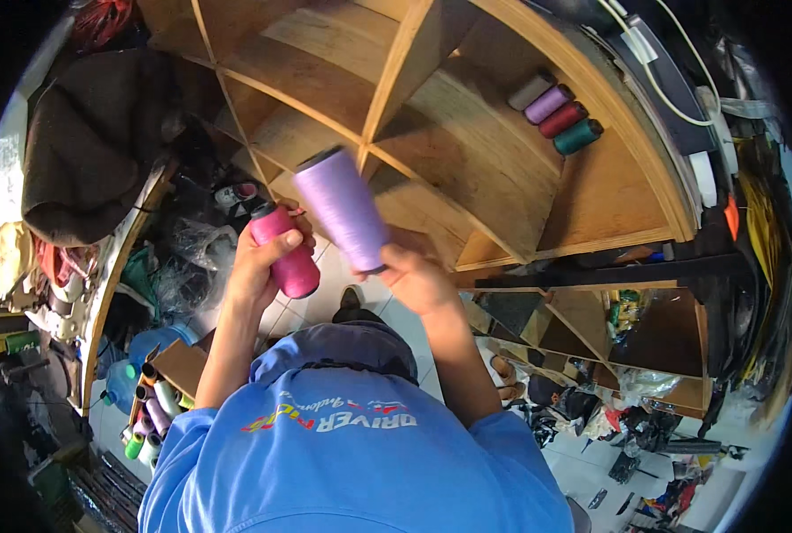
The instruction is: The person organizes several thread spools by taking them from cardboard boxes and placing them onto a wooden shelving unit.
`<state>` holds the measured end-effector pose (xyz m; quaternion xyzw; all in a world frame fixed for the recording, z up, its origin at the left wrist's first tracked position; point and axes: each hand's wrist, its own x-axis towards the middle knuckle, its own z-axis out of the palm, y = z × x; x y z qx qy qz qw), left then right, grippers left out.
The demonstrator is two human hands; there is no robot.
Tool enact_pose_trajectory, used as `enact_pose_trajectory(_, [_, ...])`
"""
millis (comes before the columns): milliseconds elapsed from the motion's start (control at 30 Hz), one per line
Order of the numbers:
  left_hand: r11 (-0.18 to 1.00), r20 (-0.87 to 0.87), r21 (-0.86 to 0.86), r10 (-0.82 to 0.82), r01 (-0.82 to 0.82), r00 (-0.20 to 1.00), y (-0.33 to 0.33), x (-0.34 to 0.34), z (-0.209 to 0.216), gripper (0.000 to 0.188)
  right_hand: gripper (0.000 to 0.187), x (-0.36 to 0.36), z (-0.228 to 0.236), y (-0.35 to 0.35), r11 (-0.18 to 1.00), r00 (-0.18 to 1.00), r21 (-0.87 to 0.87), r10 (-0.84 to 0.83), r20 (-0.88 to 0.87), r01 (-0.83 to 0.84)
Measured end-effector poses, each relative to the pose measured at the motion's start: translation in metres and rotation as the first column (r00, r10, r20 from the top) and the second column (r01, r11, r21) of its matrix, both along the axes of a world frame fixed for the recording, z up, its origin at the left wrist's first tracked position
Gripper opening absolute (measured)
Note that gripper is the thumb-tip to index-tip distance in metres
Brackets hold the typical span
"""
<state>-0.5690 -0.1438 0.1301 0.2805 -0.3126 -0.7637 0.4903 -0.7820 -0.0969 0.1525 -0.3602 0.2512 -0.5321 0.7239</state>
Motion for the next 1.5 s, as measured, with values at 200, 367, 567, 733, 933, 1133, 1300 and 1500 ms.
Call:
enact_pose_trajectory(200, [0.999, 0.032, 0.03, -0.034, 0.033, 0.999, 0.001, -0.014, -0.003, 0.056, 0.029, -0.101, 0.07, -0.011, 0.741, 0.544, -0.349, -0.663, -0.514, 0.574])
enact_pose_trajectory(367, [0.98, -0.168, 0.086, -0.161, 0.178, 0.973, 0.004, -0.034, -0.007, 0.052, 0.051, -0.161, 0.107, -0.092, 0.644, -0.11, -0.595, -0.63, -0.769, 0.481])
enact_pose_trajectory(567, [0.96, 0.107, -0.11, -0.246, 0.258, 0.963, 0.011, -0.048, 0.0, 0.053, 0.072, -0.227, 0.113, -0.214, 0.838, -0.289, -0.536, -0.491, -0.822, 0.1])
enact_pose_trajectory(733, [0.962, 0.151, -0.16, -0.199, 0.223, 0.968, 0.014, -0.051, -0.001, 0.059, 0.043, -0.296, 0.081, -0.29, 0.697, -0.634, -0.629, -0.667, -0.392, -0.345])
enact_pose_trajectory(933, [0.962, 0.174, -0.195, -0.159, 0.192, 0.972, 0.014, -0.057, -0.004, 0.06, 0.047, -0.36, 0.063, -0.33, 0.662, -0.735, -0.611, -0.652, -0.185, -0.434])
enact_pose_trajectory(1133, [0.982, 0.241, -0.136, -0.097, 0.133, 0.966, 0.02, -0.059, -0.007, 0.059, 0.047, -0.304, 0.046, -0.326, 0.672, -0.806, -0.622, -0.582, -0.108, -0.402])
enact_pose_trajectory(1300, [0.98, 0.236, -0.138, -0.11, 0.145, 0.965, 0.022, -0.061, -0.008, 0.059, 0.048, -0.296, 0.06, -0.309, 0.629, -0.765, -0.69, -0.621, -0.17, -0.358])
enact_pose_trajectory(1500, [0.975, 0.273, -0.19, -0.058, 0.113, 0.96, 0.016, -0.06, 0.0, 0.069, 0.048, -0.293, 0.062, -0.306, 0.616, -0.779, -0.632, -0.627, -0.03, -0.471])
